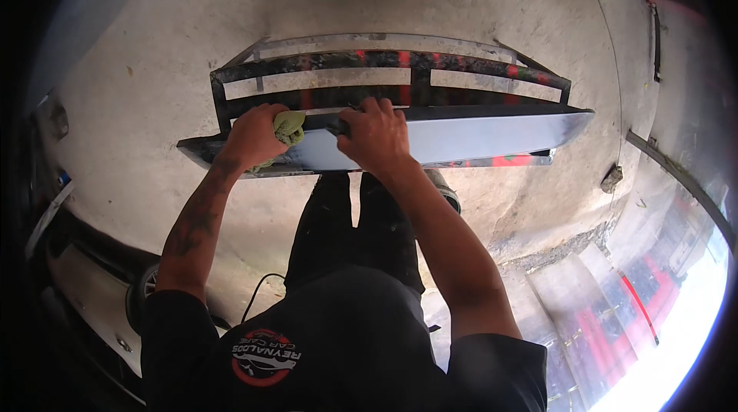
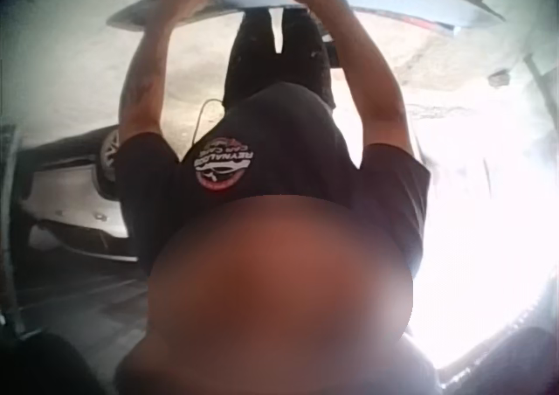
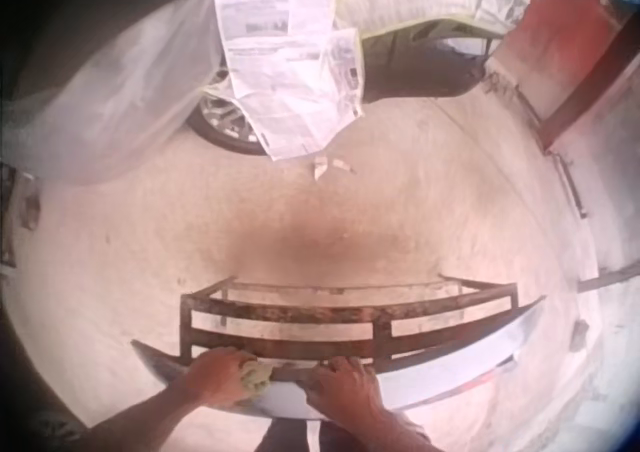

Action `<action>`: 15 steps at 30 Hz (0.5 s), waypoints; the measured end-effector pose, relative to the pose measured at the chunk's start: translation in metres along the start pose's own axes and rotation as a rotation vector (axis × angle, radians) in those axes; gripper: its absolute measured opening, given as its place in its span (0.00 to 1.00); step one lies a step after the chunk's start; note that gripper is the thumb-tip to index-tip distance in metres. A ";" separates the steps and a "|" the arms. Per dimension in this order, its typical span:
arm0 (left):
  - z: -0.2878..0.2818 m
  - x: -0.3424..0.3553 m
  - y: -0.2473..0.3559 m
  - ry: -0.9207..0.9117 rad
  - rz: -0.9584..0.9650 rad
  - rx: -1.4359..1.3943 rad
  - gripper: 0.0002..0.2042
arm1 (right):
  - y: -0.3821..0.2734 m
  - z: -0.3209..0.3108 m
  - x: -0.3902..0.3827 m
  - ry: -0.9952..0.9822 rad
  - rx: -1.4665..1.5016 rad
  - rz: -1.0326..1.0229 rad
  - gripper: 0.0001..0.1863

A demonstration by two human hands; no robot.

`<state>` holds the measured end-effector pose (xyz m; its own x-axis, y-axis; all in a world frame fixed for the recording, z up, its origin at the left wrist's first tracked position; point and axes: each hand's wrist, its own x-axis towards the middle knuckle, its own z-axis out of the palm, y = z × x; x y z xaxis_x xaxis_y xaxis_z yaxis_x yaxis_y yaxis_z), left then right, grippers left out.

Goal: The person wet sands a car part placed on a stand using a sanding block while holding a cloth, rinses sandpaper and a sponge in a bucket of water, and resumes sanding the car part.

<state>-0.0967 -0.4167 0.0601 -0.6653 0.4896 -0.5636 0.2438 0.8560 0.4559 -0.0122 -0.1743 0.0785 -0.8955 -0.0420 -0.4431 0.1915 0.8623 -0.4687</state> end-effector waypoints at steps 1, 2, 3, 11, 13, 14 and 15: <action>-0.002 0.002 -0.001 -0.026 -0.012 -0.038 0.21 | -0.019 0.015 0.005 0.017 0.007 -0.107 0.22; -0.004 0.006 -0.002 -0.004 -0.010 -0.028 0.21 | -0.031 0.029 0.010 0.023 0.012 -0.146 0.23; -0.006 0.010 -0.004 -0.029 0.002 -0.039 0.21 | -0.030 0.035 0.012 0.100 -0.014 -0.117 0.23; 0.001 0.066 -0.039 -0.215 0.020 -0.005 0.26 | 0.075 0.016 0.003 0.386 -0.208 0.267 0.22; 0.005 0.081 -0.046 -0.251 -0.002 -0.016 0.28 | 0.068 0.033 0.011 0.418 -0.260 0.441 0.22; 0.007 0.088 -0.048 -0.248 0.008 -0.014 0.28 | 0.059 0.046 0.017 0.391 -0.217 0.364 0.23; 0.009 0.093 -0.049 -0.272 -0.015 -0.017 0.27 | 0.044 0.060 0.023 0.327 -0.143 0.252 0.23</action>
<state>-0.1644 -0.4119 -0.0209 -0.4545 0.5056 -0.7333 0.2221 0.8616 0.4564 -0.0005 -0.1671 0.0016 -0.9122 0.3212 -0.2544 0.3839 0.8871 -0.2563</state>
